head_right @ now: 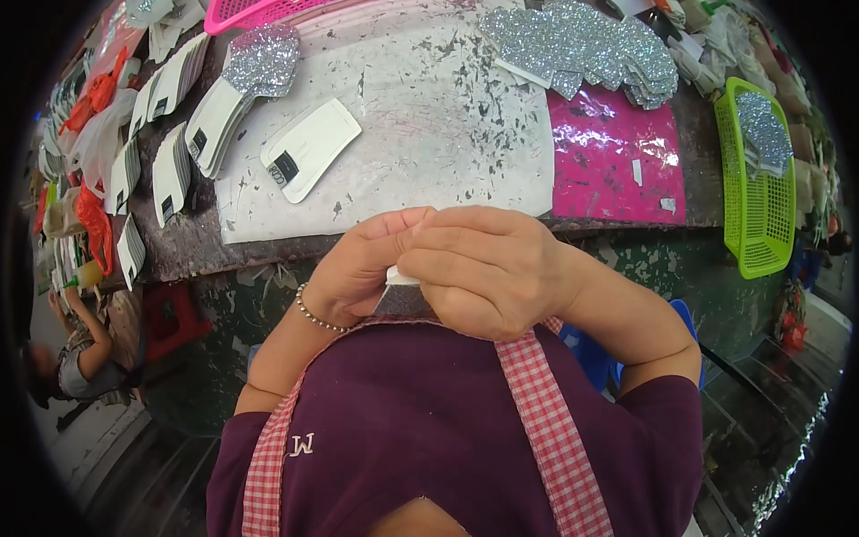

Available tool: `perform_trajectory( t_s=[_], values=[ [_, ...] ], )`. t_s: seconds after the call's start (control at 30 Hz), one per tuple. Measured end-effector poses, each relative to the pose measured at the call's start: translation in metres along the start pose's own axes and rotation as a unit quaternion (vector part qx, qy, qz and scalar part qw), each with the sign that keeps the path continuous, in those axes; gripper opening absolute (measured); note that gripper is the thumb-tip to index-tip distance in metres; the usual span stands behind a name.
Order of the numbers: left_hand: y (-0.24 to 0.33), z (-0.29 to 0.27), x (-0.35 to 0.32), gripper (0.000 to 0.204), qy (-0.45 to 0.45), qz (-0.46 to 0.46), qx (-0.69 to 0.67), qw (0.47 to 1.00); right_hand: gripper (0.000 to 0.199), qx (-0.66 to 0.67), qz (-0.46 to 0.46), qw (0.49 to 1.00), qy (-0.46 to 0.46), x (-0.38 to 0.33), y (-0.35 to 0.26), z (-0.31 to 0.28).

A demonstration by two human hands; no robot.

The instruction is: The person assembles small decorative items by attaching silver glittery pieces to white plastic bases. They pick up a base, apply a glittery piece, press it down, and place the finished item into a pink basket. The process is repeated continuously throughout the clip.

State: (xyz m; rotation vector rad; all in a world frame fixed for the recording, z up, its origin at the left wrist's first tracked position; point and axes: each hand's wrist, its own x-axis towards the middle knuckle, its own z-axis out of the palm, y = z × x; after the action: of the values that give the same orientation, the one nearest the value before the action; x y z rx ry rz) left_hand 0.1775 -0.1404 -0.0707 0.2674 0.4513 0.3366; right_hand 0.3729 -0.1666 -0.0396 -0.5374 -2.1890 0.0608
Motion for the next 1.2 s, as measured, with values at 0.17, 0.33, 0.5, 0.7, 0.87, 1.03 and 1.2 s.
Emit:
perform_trajectory(
  t_s=[0.17,0.33,0.5,0.7,0.87,1.03,1.2],
  values=[
    [-0.011,0.003,-0.004,0.027,0.011,-0.019,0.004,1.000,0.017,0.004,-0.032,0.999,0.044,-0.002,-0.004,0.002],
    [-0.011,0.008,-0.002,0.030,-0.006,0.041,0.017,0.999,0.015,0.023,0.037,0.998,0.047,0.004,-0.008,-0.006],
    [0.004,0.003,-0.004,0.039,0.105,0.222,0.208,0.947,0.021,0.124,0.221,0.967,-0.035,0.005,0.012,-0.016],
    [0.017,0.012,-0.019,0.015,0.189,0.241,0.588,0.749,0.038,0.116,0.339,0.933,0.032,0.004,0.019,-0.008],
    [0.008,0.010,-0.005,0.016,0.222,0.377,0.222,0.871,0.073,0.434,0.455,0.747,0.216,-0.006,0.013,0.008],
    [0.018,-0.003,-0.002,0.021,0.198,0.311,0.492,0.788,0.053,0.576,0.602,0.461,0.305,-0.017,-0.004,0.019],
    [0.095,-0.049,-0.002,0.023,0.362,0.422,0.790,0.259,0.042,0.460,0.644,0.560,0.245,-0.022,0.016,0.002]
  ],
)
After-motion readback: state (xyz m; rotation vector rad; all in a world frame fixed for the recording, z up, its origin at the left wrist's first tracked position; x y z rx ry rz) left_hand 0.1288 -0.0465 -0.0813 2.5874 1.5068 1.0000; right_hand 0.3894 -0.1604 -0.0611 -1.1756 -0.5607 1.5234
